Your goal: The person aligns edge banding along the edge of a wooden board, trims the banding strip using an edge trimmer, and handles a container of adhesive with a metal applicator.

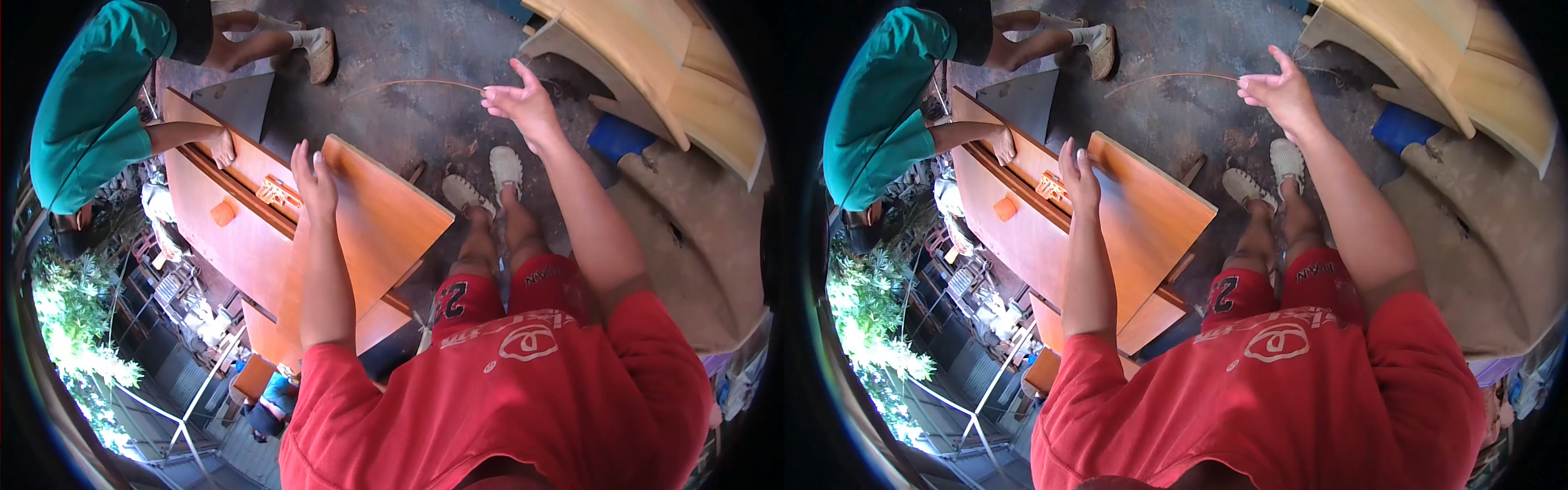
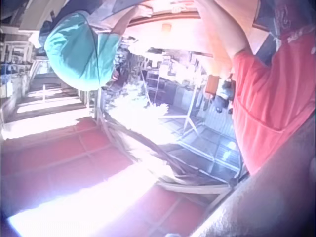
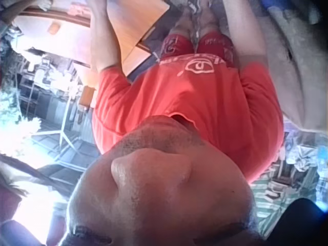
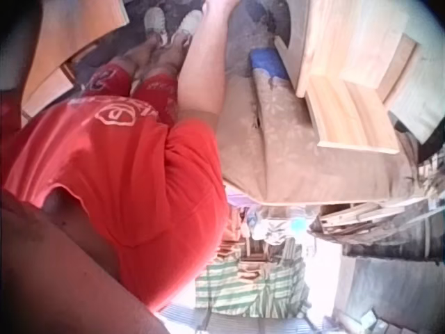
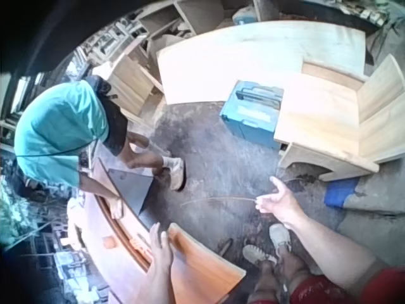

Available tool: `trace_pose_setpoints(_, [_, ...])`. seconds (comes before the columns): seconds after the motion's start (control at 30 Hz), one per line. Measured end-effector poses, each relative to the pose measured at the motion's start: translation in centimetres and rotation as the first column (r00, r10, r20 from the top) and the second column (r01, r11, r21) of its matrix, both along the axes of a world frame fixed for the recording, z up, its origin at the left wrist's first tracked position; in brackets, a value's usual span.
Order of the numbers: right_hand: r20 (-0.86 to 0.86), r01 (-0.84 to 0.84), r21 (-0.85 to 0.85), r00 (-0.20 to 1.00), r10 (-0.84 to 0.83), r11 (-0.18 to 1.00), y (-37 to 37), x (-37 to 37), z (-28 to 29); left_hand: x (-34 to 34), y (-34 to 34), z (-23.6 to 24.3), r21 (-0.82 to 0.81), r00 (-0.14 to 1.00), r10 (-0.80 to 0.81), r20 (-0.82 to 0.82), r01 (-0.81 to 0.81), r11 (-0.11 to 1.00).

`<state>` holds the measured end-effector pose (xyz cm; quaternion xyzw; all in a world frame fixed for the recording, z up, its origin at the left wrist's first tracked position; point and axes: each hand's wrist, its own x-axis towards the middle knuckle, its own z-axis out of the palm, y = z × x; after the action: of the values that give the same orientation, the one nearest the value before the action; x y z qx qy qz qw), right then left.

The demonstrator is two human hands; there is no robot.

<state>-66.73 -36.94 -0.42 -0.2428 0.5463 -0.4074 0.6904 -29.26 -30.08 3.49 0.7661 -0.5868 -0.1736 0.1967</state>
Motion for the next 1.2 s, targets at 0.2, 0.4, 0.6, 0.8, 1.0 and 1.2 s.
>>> trace_pose_setpoints(0.2, [0.326,-0.095,0.248,0.945,0.009,0.964,1.4,-3.8,1.7,-6.1,3.4,2.7,-0.102,0.981,-0.005,-0.192,-0.015,0.995])
trace_pose_setpoints(0.4, [0.638,-0.141,0.408,0.751,-0.171,0.902,8.3,-2.1,3.8,-13.5,4.8,2.4,0.126,0.356,0.159,-0.921,-0.114,0.985])
trace_pose_setpoints(0.6, [0.691,-0.193,0.465,0.689,-0.218,0.864,12.7,1.3,5.9,-17.5,3.6,4.7,0.117,0.136,0.125,-0.983,-0.061,0.991])
trace_pose_setpoints(0.8, [0.665,-0.220,0.521,0.711,-0.231,0.824,14.4,2.4,6.3,-17.3,4.9,4.4,0.229,0.236,0.268,-0.934,-0.180,0.957])
trace_pose_setpoints(1.0, [0.683,-0.290,0.473,0.717,-0.138,0.832,15.2,3.0,7.2,-16.7,5.8,4.4,0.327,0.240,0.373,-0.896,-0.211,0.921])
trace_pose_setpoints(1.2, [0.672,-0.333,0.439,0.739,-0.059,0.834,16.4,4.0,7.1,-16.6,6.5,4.2,0.377,0.210,0.418,-0.884,-0.207,0.903])
